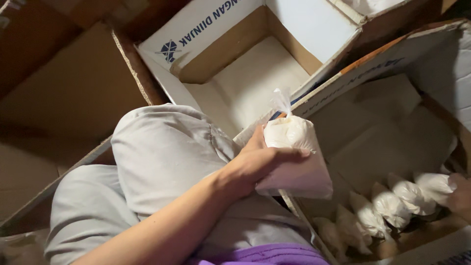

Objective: The person repeatedly picks up small white tied bags from a pile on the floor and places them into an open cardboard box. The action continues throughout the clip with the person handling the bags one or two at a time.

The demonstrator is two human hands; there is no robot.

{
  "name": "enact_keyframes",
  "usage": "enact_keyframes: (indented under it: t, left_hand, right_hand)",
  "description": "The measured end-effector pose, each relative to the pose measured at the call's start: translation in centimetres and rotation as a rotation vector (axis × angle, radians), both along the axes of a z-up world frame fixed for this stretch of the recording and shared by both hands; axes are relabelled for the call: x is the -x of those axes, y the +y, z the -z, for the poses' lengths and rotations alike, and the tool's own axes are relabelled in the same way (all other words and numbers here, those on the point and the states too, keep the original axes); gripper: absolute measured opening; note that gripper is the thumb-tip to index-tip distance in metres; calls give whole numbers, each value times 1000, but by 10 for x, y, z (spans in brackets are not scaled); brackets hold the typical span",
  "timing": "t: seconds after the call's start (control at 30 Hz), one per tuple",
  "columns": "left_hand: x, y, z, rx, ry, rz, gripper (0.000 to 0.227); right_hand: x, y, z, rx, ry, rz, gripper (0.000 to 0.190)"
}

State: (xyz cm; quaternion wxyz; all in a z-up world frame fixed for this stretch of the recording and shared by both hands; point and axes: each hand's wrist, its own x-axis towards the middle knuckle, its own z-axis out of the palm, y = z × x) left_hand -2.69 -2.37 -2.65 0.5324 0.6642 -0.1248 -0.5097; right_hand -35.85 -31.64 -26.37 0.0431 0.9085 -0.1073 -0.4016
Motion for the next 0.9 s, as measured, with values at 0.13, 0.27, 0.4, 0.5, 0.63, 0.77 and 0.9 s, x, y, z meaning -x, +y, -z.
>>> enact_keyframes:
  t: [0.13,0.27,0.4,0.5,0.63,0.77,0.9]
  left_hand:
    - [1,-2,0,23,15,19,84]
    - [3,-4,0,-106,19,-4,85]
    - [4,-4,1,-105,4,-1,91]
    - [5,-4,4,-58,-56,43,91]
    - [8,-2,10,-133,-187,94,96]
    - [11,2,21,47,-216,177,105]
    - [11,10,29,6,-470,339,123]
  right_hand:
    - [17,-10,19,15,-49,202,80]
    - [35,-29,54,48,-138,403,76]
    - [48,-45,93,94,-248,604,76]
    - [44,-51,108,119,-338,741,77]
    - [-16,-39,78,6,-443,915,81]
    - [-115,10,-14,-862,-533,1427,78]
    - [-172,71,-114,-1774,-402,1194,84]
